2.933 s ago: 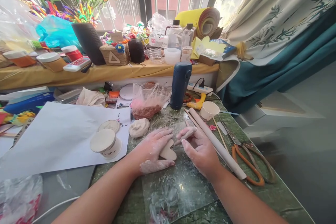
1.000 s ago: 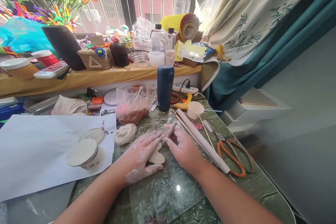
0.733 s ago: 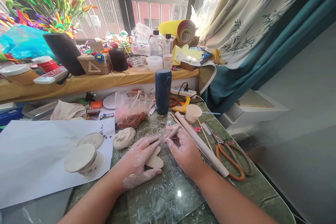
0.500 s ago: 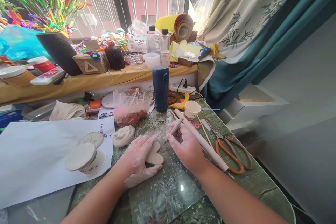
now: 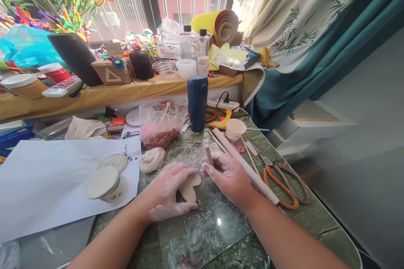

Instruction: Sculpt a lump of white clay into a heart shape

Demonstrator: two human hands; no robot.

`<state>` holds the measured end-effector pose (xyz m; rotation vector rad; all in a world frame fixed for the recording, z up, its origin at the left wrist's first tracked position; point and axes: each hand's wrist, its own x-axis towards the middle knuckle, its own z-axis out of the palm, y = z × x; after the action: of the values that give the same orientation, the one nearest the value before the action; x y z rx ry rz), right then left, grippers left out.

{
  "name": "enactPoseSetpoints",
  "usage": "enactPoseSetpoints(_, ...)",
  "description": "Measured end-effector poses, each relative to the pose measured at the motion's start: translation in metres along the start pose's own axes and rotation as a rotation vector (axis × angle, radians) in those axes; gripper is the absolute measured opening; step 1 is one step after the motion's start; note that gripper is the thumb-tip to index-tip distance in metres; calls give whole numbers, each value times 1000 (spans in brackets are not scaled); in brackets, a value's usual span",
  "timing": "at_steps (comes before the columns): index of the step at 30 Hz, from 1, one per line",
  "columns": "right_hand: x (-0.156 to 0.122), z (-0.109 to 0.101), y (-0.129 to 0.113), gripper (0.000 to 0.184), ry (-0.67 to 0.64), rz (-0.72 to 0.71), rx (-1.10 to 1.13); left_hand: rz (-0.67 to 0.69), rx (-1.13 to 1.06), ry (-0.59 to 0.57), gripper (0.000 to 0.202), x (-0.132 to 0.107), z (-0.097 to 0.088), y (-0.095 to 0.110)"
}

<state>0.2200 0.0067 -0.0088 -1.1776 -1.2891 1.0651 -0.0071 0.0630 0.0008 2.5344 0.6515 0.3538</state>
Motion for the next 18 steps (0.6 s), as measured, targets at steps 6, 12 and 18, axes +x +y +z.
enactPoseSetpoints(6,2,-5,-5,28,12,-152,-256,39,-51,14,54,-1,-5,2)
enactPoseSetpoints(12,-1,-4,-6,19,-115,-91,-91,22,-57,4,53,-2,-9,0)
enactPoseSetpoints(18,-3,-2,-5,22,-216,-142,-105,-57,14,78,31,3,-2,-7)
